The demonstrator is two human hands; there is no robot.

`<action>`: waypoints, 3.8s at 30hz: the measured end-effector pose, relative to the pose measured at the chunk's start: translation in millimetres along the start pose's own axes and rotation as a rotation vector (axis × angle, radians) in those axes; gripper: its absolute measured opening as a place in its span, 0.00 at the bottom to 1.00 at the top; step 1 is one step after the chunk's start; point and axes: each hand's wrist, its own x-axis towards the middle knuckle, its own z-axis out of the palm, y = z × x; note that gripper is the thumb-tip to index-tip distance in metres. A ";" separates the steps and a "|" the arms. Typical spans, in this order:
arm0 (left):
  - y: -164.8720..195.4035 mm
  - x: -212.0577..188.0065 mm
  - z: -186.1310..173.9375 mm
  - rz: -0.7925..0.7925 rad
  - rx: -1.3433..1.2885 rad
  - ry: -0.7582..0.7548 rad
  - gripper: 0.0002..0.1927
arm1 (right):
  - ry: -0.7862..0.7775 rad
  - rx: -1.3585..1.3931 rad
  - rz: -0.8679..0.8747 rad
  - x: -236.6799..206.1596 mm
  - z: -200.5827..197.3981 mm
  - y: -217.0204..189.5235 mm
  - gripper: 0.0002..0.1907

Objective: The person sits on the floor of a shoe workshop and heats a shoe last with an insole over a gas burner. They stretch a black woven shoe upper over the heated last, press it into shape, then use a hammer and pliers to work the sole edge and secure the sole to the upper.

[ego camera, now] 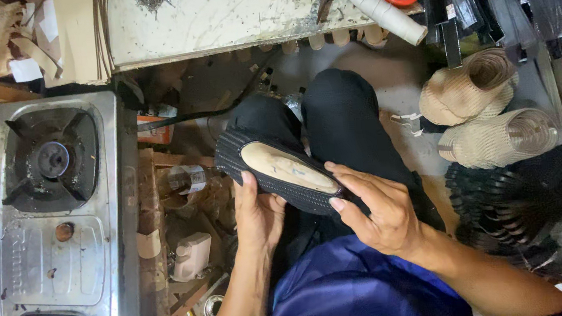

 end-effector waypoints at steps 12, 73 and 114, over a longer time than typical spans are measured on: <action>-7.9 -21.6 -40.6 -0.147 0.127 -0.043 0.33 | -0.112 -0.034 -0.064 -52.1 -0.3 2.6 0.21; -8.9 -70.5 -53.0 -0.253 0.100 -0.181 0.42 | -0.404 0.369 -0.350 -68.6 -12.3 1.1 0.18; -3.4 -56.1 -44.7 -0.023 0.197 -0.062 0.05 | 0.020 1.289 0.946 -53.1 25.9 61.7 0.05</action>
